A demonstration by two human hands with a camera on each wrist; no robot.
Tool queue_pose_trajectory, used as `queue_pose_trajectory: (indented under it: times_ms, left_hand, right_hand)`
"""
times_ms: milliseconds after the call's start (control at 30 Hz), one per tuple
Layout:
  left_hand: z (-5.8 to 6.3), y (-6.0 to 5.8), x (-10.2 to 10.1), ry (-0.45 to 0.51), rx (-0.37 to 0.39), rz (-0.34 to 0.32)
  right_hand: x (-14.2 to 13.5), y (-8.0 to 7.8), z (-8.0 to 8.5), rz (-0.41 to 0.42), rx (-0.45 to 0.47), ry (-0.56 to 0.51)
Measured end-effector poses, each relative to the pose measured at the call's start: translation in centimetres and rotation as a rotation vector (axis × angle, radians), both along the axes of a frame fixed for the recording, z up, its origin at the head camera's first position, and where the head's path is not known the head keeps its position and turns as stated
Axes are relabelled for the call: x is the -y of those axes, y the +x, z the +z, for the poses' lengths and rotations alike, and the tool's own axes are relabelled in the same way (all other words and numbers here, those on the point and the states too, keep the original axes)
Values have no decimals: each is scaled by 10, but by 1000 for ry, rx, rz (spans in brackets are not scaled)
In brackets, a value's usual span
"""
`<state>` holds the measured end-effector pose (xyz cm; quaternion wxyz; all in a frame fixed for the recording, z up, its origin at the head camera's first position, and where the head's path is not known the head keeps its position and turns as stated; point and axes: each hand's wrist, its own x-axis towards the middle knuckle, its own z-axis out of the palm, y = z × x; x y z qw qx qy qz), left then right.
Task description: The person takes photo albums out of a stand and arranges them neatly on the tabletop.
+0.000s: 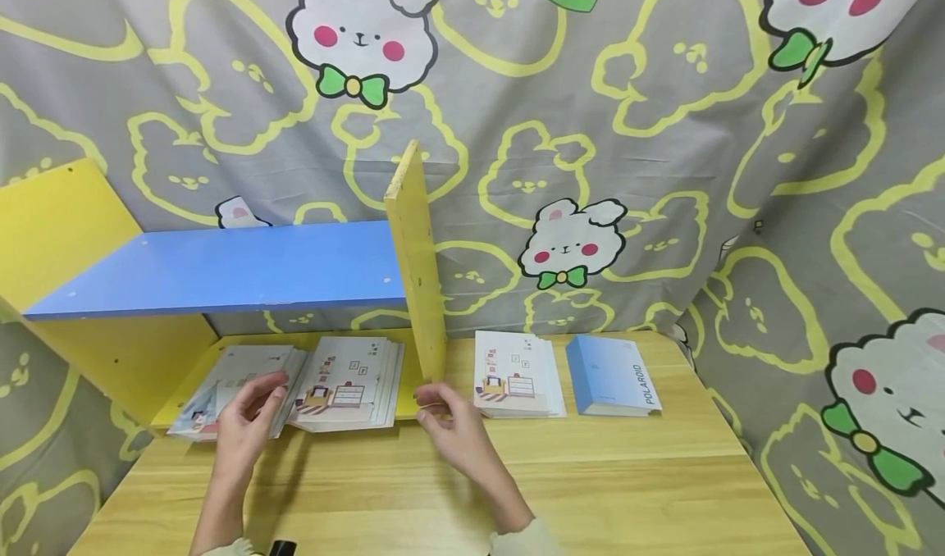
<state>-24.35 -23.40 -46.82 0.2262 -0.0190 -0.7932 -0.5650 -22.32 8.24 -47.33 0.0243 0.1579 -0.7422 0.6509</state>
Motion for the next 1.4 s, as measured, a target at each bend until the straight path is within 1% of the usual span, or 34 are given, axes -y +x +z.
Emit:
queue_pose_trajectory:
  times_ms: [233,333,500,600,833,1267,1400]
  left_hand:
    - [-3,0,4,-28,-21,-21]
    - [-4,0,6,-40,1,-30]
    - [-6,0,10,-75,66,-45]
    - [-7,1,12,-93,80,-52]
    - [-11,0,14,-134,102,-55]
    - [-16,-5,16,-162,115,-62]
    - [-19,-6,16,-168,111,-74]
  right_hand:
    - [5,0,0,6,3,2]
    - [5,-1,-1,5,0,5]
    - [6,-3,-5,9,-19,23]
    - [7,-5,-8,11,-31,32]
    - [11,-7,-12,16,-62,54]
    - [17,-7,-15,38,-56,63]
    - [19,-7,-16,40,-35,69]
